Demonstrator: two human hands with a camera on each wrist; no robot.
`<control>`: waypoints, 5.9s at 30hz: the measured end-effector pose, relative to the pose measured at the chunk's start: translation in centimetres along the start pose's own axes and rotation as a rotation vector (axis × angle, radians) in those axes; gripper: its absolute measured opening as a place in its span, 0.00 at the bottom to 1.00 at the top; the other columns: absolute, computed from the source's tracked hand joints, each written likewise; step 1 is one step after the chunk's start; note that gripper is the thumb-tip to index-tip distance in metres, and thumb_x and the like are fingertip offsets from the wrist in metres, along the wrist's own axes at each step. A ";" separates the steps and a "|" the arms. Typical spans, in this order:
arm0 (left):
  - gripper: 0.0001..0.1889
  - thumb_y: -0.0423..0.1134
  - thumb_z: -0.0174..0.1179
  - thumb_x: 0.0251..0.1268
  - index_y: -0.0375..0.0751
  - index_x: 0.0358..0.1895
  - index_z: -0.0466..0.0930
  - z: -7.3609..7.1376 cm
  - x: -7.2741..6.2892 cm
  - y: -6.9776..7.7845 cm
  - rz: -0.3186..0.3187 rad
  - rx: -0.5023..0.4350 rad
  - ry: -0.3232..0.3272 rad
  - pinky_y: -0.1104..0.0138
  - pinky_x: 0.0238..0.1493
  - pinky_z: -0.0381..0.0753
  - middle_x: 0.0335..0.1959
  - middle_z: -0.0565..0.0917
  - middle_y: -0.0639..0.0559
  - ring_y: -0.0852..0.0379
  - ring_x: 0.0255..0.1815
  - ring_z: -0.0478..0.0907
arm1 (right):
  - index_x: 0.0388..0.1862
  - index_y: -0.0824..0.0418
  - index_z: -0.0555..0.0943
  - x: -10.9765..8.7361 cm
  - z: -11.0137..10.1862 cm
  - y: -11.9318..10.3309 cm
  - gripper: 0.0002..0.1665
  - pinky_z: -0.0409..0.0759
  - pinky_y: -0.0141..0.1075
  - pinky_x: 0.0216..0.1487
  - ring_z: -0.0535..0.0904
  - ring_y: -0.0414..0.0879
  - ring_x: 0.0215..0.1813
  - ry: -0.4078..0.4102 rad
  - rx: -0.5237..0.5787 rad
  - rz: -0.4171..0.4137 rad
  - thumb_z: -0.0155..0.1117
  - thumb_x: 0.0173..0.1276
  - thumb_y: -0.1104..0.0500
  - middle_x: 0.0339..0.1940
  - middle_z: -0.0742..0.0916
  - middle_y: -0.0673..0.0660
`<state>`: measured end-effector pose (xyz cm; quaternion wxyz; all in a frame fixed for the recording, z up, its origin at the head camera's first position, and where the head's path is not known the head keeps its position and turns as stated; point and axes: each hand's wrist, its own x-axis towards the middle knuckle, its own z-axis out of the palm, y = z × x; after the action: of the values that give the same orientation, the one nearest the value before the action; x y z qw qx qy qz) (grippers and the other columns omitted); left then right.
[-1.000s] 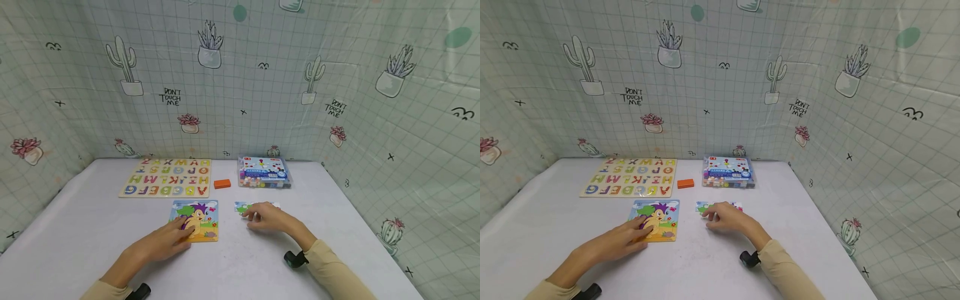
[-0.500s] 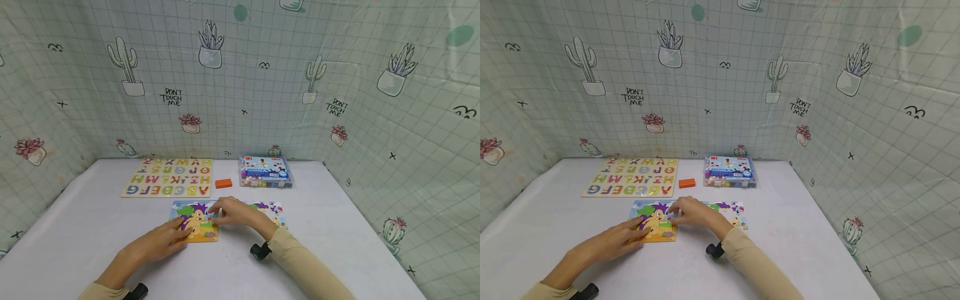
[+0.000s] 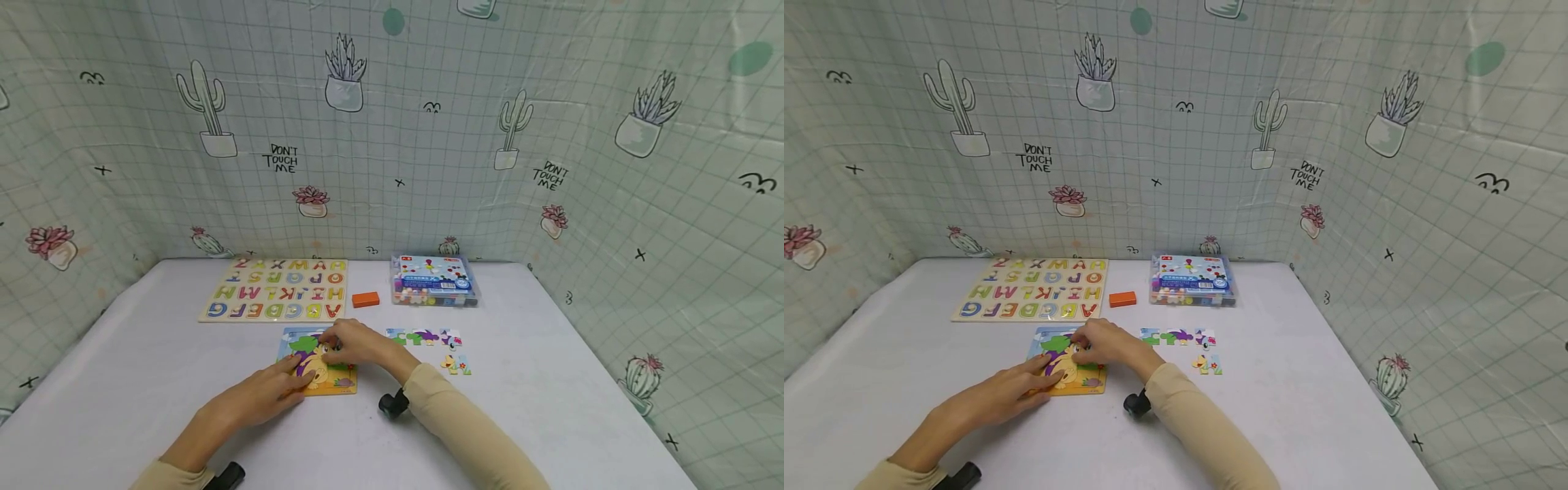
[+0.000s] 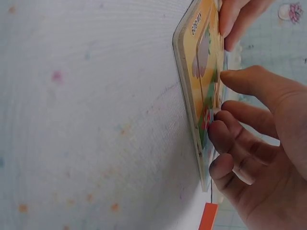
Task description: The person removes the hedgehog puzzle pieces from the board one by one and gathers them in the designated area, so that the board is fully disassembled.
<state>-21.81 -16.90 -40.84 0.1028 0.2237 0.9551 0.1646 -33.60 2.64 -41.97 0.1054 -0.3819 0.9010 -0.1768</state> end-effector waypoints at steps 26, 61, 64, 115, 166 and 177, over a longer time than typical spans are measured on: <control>0.17 0.36 0.60 0.68 0.43 0.59 0.82 0.1 0.2 0.1 0.034 0.021 0.044 0.34 0.57 0.73 0.68 0.69 0.25 0.27 0.68 0.67 | 0.53 0.58 0.82 1.0 0.1 -0.6 0.20 0.76 0.22 0.43 0.75 0.36 0.39 0.005 0.109 0.062 0.69 0.66 0.51 0.40 0.85 0.48; 0.15 0.34 0.58 0.69 0.44 0.57 0.83 0.0 0.2 0.5 0.017 0.020 0.044 0.29 0.56 0.70 0.68 0.67 0.23 0.25 0.69 0.65 | 0.60 0.53 0.81 -0.6 -1.3 -0.9 0.30 0.78 0.30 0.47 0.76 0.38 0.45 0.042 -0.076 0.029 0.73 0.59 0.46 0.46 0.85 0.47; 0.16 0.35 0.58 0.69 0.45 0.57 0.83 0.0 0.2 0.5 0.025 0.020 0.042 0.29 0.56 0.70 0.68 0.67 0.23 0.25 0.69 0.65 | 0.59 0.53 0.81 -1.4 -1.8 -0.2 0.30 0.78 0.29 0.46 0.77 0.38 0.45 0.058 -0.060 0.026 0.73 0.58 0.46 0.46 0.85 0.47; 0.17 0.36 0.58 0.69 0.46 0.59 0.82 0.3 -0.2 0.4 0.005 0.000 0.063 0.32 0.62 0.66 0.69 0.68 0.26 0.28 0.72 0.63 | 0.59 0.59 0.81 -15.1 -4.2 11.7 0.30 0.71 0.26 0.30 0.70 0.33 0.28 0.059 0.107 0.039 0.75 0.57 0.54 0.39 0.83 0.53; 0.28 0.48 0.53 0.74 0.44 0.73 0.65 1.9 -1.4 2.9 -0.019 0.094 -0.039 0.44 0.76 0.56 0.79 0.55 0.39 0.39 0.80 0.52 | 0.58 0.55 0.83 1.2 0.6 -1.8 0.21 0.73 0.22 0.38 0.74 0.35 0.39 -0.006 -0.074 -0.094 0.64 0.69 0.50 0.43 0.83 0.49; 0.29 0.50 0.55 0.73 0.43 0.72 0.66 1.4 -1.5 3.1 -0.023 0.082 -0.052 0.43 0.77 0.56 0.78 0.56 0.39 0.38 0.79 0.53 | 0.55 0.55 0.84 1.8 0.6 -2.0 0.18 0.73 0.22 0.38 0.74 0.36 0.39 -0.028 -0.017 -0.088 0.66 0.68 0.53 0.42 0.84 0.49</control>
<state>-18.85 -14.63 -40.87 0.1203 0.2210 0.9606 0.1181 -33.35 -0.06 -41.83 0.1067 -0.4243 0.8834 -0.1682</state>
